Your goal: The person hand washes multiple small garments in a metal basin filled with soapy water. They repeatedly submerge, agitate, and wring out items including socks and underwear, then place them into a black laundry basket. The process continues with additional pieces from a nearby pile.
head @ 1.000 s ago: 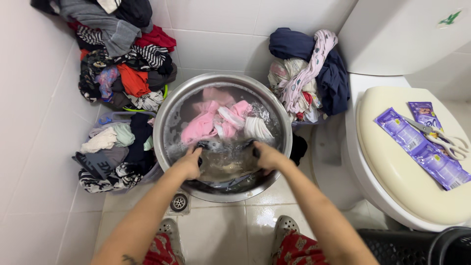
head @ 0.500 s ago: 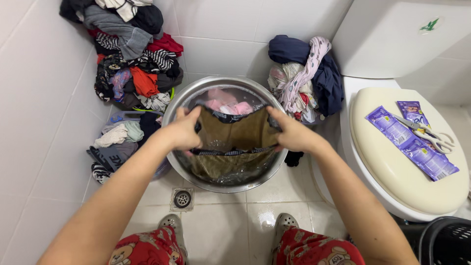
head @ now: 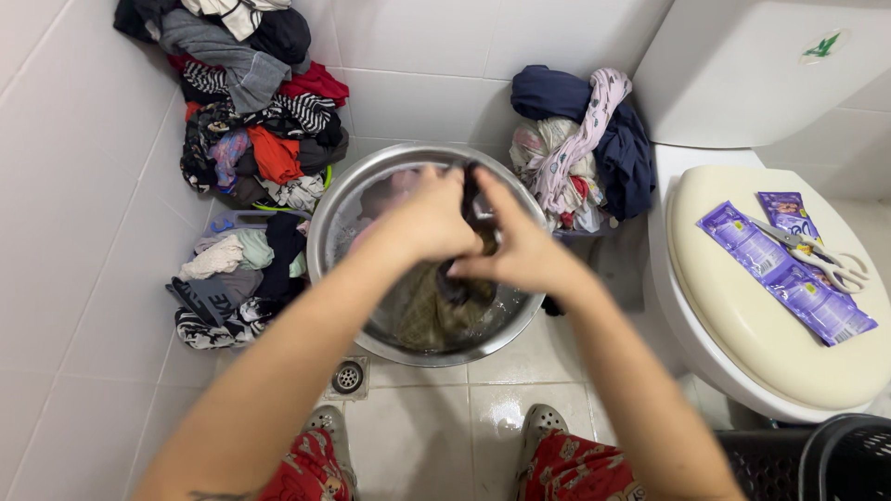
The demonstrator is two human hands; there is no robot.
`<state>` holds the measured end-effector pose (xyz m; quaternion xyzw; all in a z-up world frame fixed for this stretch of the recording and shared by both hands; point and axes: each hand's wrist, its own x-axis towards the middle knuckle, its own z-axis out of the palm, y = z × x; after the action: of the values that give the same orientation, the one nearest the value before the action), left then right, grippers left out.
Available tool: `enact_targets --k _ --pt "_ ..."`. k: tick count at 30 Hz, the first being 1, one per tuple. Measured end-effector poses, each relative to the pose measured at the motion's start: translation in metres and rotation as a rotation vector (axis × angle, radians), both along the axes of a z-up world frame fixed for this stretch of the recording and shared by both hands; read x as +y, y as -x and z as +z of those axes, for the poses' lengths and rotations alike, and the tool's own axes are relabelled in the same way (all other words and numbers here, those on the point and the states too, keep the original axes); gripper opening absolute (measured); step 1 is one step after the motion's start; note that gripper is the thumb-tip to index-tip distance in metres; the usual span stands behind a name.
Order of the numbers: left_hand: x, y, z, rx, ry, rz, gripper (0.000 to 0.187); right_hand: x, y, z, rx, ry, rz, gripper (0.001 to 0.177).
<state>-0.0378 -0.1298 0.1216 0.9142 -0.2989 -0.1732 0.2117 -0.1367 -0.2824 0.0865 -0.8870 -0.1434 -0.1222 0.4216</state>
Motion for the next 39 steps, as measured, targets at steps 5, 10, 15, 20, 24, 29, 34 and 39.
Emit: enact_targets --k 5,10,15,20,24,29,34,39 --pt "-0.021 -0.002 -0.106 0.086 0.196 0.022 0.076 0.012 -0.013 -0.097 0.204 -0.418 -0.025 0.111" --pt "-0.011 -0.001 -0.176 0.464 0.229 0.099 0.049 0.021 -0.02 -0.188 0.191 -0.442 -0.175 0.078" --pt "0.004 0.012 -0.17 0.536 0.372 0.163 0.057 0.029 -0.022 -0.23 0.393 -0.725 -0.252 0.054" --pt "0.034 0.009 -0.155 0.107 0.304 0.191 0.065 0.03 -0.032 -0.234 0.434 -0.848 -0.248 0.036" --pt "0.069 -0.002 -0.163 0.174 0.376 0.217 0.093 0.025 -0.042 -0.214 0.307 -1.047 -0.305 0.029" --pt "0.084 0.014 -0.184 0.347 0.403 0.075 0.143 0.022 -0.043 -0.143 0.239 -1.246 -0.175 0.025" --pt "0.066 0.028 -0.206 0.432 0.746 -0.03 0.158 0.032 -0.03 -0.056 0.169 -1.324 -0.021 0.021" --pt "0.036 0.011 -0.253 0.417 0.961 0.142 0.098 0.02 -0.032 -0.039 0.098 -1.296 0.001 0.022"
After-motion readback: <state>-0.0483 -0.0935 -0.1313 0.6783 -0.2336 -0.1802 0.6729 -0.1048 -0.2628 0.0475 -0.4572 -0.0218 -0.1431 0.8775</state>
